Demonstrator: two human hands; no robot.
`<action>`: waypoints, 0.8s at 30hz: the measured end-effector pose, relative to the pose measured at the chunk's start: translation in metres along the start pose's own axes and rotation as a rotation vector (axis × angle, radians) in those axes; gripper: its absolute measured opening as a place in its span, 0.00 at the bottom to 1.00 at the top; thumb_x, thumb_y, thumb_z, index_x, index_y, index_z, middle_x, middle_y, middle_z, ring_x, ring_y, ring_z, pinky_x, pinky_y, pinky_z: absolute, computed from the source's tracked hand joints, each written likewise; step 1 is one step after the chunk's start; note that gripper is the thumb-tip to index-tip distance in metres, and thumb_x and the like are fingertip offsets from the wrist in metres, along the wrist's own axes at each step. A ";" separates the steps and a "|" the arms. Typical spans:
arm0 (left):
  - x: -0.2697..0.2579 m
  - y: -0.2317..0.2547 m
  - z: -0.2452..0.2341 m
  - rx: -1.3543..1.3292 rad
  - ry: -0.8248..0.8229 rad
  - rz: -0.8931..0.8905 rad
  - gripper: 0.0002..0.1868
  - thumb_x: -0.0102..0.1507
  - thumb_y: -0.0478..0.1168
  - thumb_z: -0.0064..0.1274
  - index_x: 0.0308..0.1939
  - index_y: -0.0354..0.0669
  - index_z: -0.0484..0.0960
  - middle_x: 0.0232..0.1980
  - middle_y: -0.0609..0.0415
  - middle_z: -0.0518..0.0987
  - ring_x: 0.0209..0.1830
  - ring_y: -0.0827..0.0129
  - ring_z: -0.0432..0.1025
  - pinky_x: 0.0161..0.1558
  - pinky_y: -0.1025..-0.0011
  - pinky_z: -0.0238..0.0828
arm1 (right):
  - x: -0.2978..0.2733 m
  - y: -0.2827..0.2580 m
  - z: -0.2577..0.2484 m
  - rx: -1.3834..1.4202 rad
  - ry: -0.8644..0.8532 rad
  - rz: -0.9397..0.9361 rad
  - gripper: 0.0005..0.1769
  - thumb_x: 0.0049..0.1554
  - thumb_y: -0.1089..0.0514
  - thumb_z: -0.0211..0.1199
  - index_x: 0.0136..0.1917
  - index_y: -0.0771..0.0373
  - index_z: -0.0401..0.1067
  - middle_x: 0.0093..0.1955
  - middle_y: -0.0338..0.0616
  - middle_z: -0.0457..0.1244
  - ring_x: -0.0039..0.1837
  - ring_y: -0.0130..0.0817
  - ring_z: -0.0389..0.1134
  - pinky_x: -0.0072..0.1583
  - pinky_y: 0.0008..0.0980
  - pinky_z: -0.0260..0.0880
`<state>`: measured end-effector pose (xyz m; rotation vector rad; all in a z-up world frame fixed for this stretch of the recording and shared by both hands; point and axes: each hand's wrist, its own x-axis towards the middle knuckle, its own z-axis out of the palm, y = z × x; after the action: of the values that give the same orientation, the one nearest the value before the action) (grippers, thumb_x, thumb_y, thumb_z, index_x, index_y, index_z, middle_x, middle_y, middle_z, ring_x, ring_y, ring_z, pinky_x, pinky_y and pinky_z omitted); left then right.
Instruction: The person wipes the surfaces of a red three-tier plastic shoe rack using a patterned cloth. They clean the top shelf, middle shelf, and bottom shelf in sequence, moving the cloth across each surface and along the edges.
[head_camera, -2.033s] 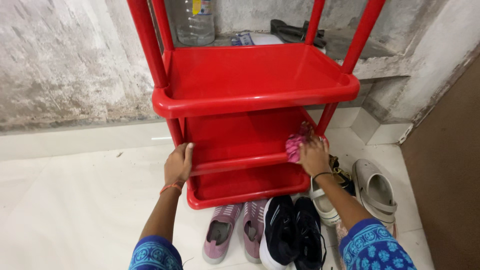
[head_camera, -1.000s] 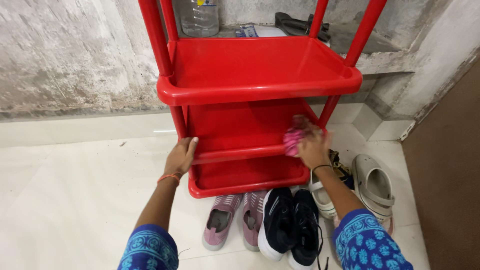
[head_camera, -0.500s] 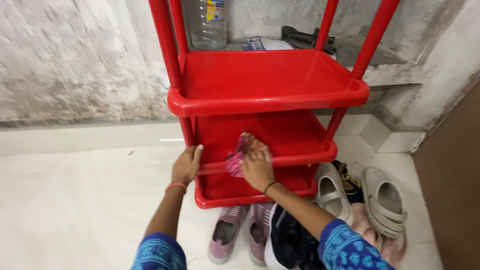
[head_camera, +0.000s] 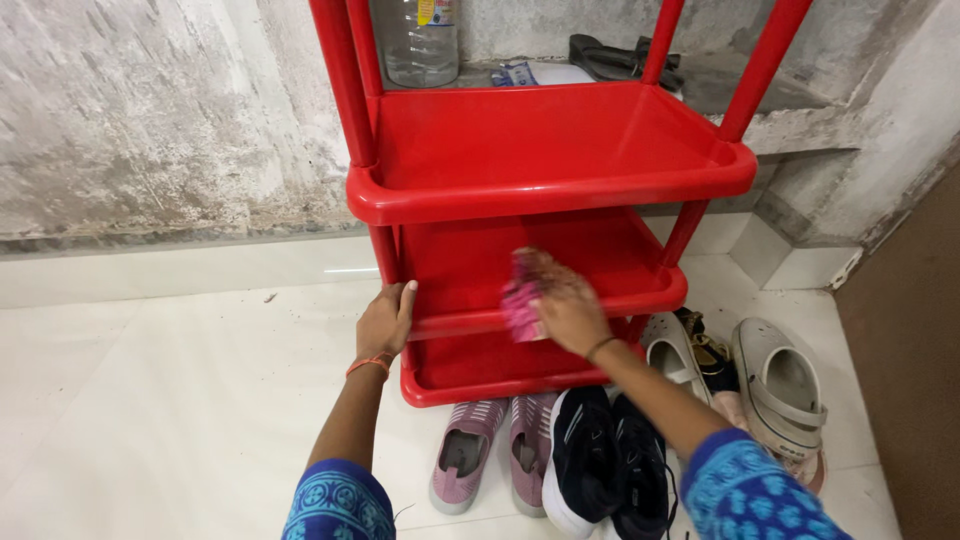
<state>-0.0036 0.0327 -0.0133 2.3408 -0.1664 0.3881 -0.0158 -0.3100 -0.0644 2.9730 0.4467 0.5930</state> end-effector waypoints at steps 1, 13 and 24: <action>0.000 0.000 -0.001 0.005 -0.005 0.008 0.31 0.70 0.63 0.30 0.55 0.47 0.81 0.57 0.47 0.81 0.56 0.48 0.74 0.56 0.53 0.69 | -0.005 0.025 0.007 0.018 -0.007 0.060 0.26 0.70 0.44 0.39 0.54 0.58 0.76 0.63 0.47 0.68 0.69 0.45 0.64 0.76 0.63 0.47; -0.001 0.011 -0.004 0.089 -0.043 -0.021 0.31 0.71 0.63 0.28 0.53 0.48 0.81 0.57 0.50 0.80 0.56 0.50 0.74 0.55 0.53 0.70 | -0.016 0.024 0.031 0.032 0.301 0.237 0.26 0.67 0.47 0.44 0.37 0.60 0.75 0.42 0.52 0.70 0.55 0.49 0.70 0.75 0.53 0.55; -0.006 0.054 -0.017 0.022 0.175 0.462 0.17 0.70 0.51 0.44 0.51 0.45 0.80 0.52 0.51 0.80 0.54 0.53 0.73 0.53 0.56 0.71 | 0.031 -0.070 -0.042 2.270 0.200 0.650 0.26 0.66 0.36 0.47 0.61 0.58 0.68 0.51 0.44 0.69 0.50 0.41 0.70 0.48 0.43 0.74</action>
<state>-0.0251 0.0061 0.0316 2.2624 -0.6244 0.8186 -0.0233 -0.2335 -0.0230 5.3935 -0.2138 0.3719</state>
